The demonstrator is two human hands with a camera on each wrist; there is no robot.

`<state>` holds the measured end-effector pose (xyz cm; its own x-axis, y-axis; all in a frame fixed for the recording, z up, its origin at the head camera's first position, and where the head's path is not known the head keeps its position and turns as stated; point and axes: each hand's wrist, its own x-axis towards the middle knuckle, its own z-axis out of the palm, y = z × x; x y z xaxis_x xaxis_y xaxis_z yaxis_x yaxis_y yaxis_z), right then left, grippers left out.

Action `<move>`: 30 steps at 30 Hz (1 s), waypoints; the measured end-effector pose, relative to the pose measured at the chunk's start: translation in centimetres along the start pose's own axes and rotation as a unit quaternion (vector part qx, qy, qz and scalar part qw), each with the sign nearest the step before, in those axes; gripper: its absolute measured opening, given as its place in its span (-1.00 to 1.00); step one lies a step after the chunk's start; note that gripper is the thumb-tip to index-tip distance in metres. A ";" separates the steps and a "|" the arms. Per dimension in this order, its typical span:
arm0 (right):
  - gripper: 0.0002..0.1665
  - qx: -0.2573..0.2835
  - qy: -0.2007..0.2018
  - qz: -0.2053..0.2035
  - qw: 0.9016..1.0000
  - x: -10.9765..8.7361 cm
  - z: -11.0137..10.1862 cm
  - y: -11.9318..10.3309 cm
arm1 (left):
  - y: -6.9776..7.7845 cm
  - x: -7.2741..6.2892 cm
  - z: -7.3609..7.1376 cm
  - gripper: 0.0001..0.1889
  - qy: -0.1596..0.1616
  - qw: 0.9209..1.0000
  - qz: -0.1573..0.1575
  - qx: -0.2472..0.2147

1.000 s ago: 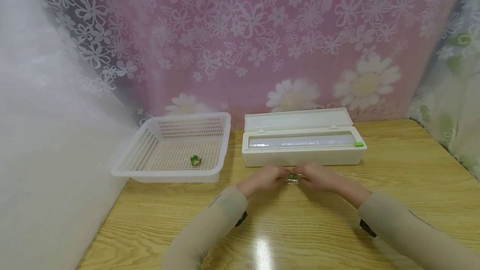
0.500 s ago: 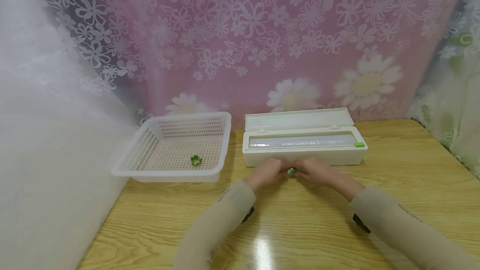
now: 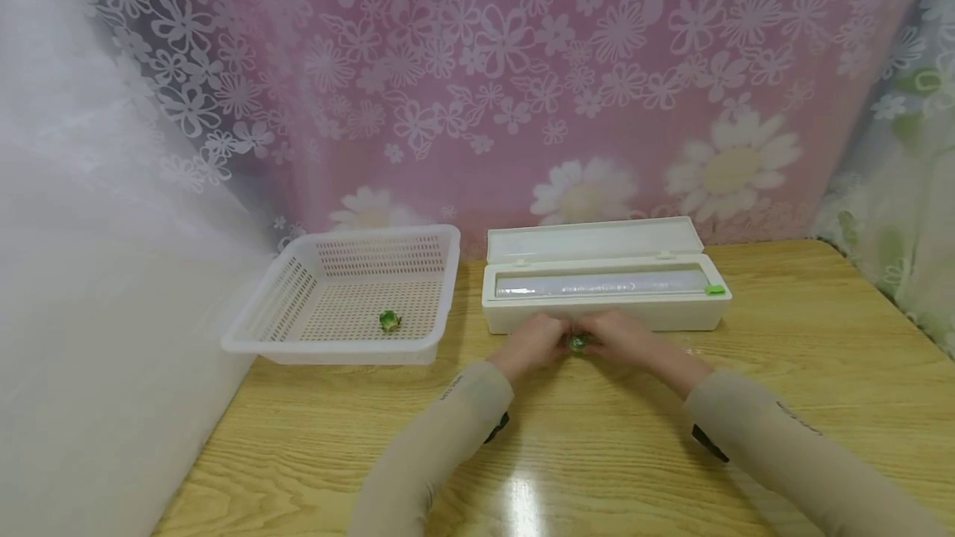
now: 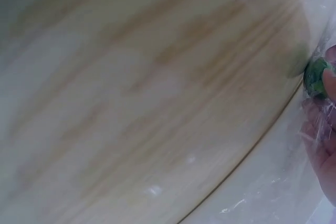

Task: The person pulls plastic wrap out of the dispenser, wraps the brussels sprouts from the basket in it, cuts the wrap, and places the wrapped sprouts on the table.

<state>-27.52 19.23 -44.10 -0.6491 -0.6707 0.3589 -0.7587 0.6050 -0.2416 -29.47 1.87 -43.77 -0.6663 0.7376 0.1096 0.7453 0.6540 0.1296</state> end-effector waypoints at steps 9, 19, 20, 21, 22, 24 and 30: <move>-0.83 0.044 -0.010 -0.001 0.999 -0.3 -0.9 -0.8 | -0.5 -0.4 -0.3 -0.86 -0.009 0.999 0.017 -0.050; -0.84 0.110 -0.037 0.073 0.991 -1.1 -1.5 -2.0 | -0.3 -2.7 -2.4 -0.79 0.038 0.995 -0.018 -0.087; -0.84 0.122 -0.035 0.081 0.989 -1.3 -1.5 -2.1 | -0.2 -3.2 -2.6 -0.82 0.054 0.994 -0.020 -0.093; -0.84 0.136 -0.033 0.087 0.986 -1.4 -1.5 -2.3 | 0.0 -3.6 -2.8 -0.86 0.068 0.992 -0.020 -0.102; -0.84 0.148 -0.031 0.096 0.984 -1.5 -1.6 -2.4 | 0.2 -4.0 -2.9 -0.89 0.079 0.990 -0.019 -0.115; -0.84 0.176 -0.022 0.120 0.977 -1.7 -1.8 -2.7 | 0.8 -4.8 -3.1 -0.92 0.084 0.986 -0.016 -0.144; -0.83 0.248 0.006 0.187 0.951 -1.9 -2.8 -3.9 | 2.5 -6.0 -2.3 -0.84 0.010 0.951 -0.053 -0.305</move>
<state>-23.14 19.33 -41.26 -0.8802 -0.4416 0.1742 -0.4098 0.5216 -0.7483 -23.71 -1.32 -41.86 -0.7413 0.6660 0.0829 0.5259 0.4997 0.6883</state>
